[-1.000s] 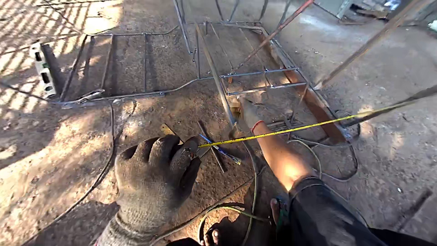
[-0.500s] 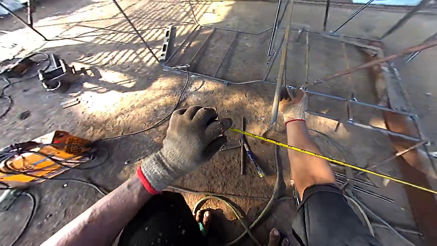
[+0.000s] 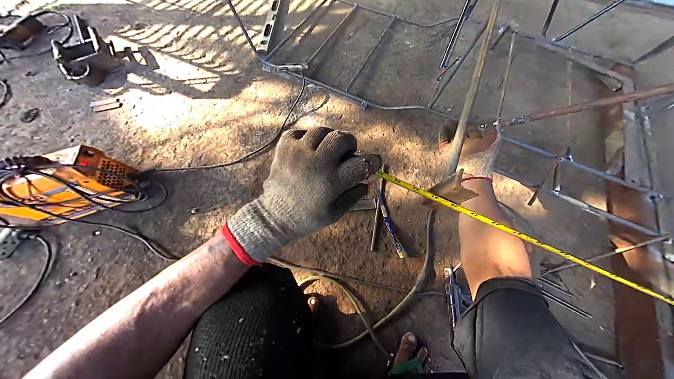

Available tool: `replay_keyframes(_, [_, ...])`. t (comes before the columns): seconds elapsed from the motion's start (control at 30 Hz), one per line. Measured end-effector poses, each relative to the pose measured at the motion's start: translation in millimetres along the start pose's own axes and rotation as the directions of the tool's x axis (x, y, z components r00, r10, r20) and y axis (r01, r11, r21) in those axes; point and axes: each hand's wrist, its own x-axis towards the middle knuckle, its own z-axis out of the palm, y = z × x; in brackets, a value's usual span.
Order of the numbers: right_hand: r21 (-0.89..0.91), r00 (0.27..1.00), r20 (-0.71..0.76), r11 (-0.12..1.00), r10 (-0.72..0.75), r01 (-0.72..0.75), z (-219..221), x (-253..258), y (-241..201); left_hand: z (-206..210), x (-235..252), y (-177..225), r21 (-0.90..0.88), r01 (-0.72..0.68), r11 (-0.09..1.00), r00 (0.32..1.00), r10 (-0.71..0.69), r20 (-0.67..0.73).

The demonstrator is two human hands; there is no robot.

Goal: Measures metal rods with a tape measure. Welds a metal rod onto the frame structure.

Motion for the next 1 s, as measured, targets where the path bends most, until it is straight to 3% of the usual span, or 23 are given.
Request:
replay_keyframes(0.17, [-0.022, 0.998, -0.008, 0.998, -0.066, 0.066, -9.3, 20.8, 8.6, 0.5, 0.0, -1.4, -0.002, -0.005, 1.000, 1.000, 0.005, -0.003])
replay_keyframes(0.5, [-0.093, 0.997, 0.015, 0.993, -0.076, 0.077, 0.2, 2.0, 4.9, 1.7, -0.1, -4.3, 0.008, -0.028, 1.000, 1.000, 0.028, 0.008])
replay_keyframes(0.6, [-0.082, 0.986, -0.013, 0.983, -0.168, 0.166, -8.2, 26.5, 14.6, 2.1, -0.2, -4.4, 0.004, -0.024, 1.000, 1.000, 0.024, 0.011])
replay_keyframes(0.7, [-0.178, 0.972, 0.050, 0.956, -0.228, 0.233, -18.9, 39.9, 18.9, 2.7, 0.1, -4.9, 0.001, -0.025, 1.000, 1.000, 0.025, 0.007])
replay_keyframes(0.77, [-0.315, 0.984, 0.111, 0.934, -0.137, 0.166, -25.6, 32.9, 10.6, 2.8, -0.5, -5.3, -0.004, -0.024, 1.000, 1.000, 0.024, 0.013])
replay_keyframes(0.83, [-0.544, 0.995, 0.078, 0.834, -0.055, 0.089, -20.8, 3.4, -7.6, 2.6, -2.0, -4.1, -0.008, -0.020, 1.000, 1.000, 0.021, 0.016])
replay_keyframes(0.9, [-0.759, 0.981, 0.019, 0.636, -0.196, 0.142, -19.9, -8.3, -15.4, 1.3, -2.0, -2.8, -0.017, -0.023, 1.000, 1.000, 0.023, -0.002])
replay_keyframes(0.97, [-0.854, 0.940, 0.082, 0.462, -0.331, 0.238, -20.2, -5.7, -18.6, 1.5, -0.4, -3.6, -0.017, -0.029, 0.999, 0.999, 0.029, -0.020])
replay_keyframes(1.0, [-0.860, 0.915, 0.108, 0.426, -0.389, 0.282, -17.6, 3.1, -18.1, 2.0, 0.3, -4.1, -0.019, -0.029, 0.999, 0.999, 0.029, -0.029])
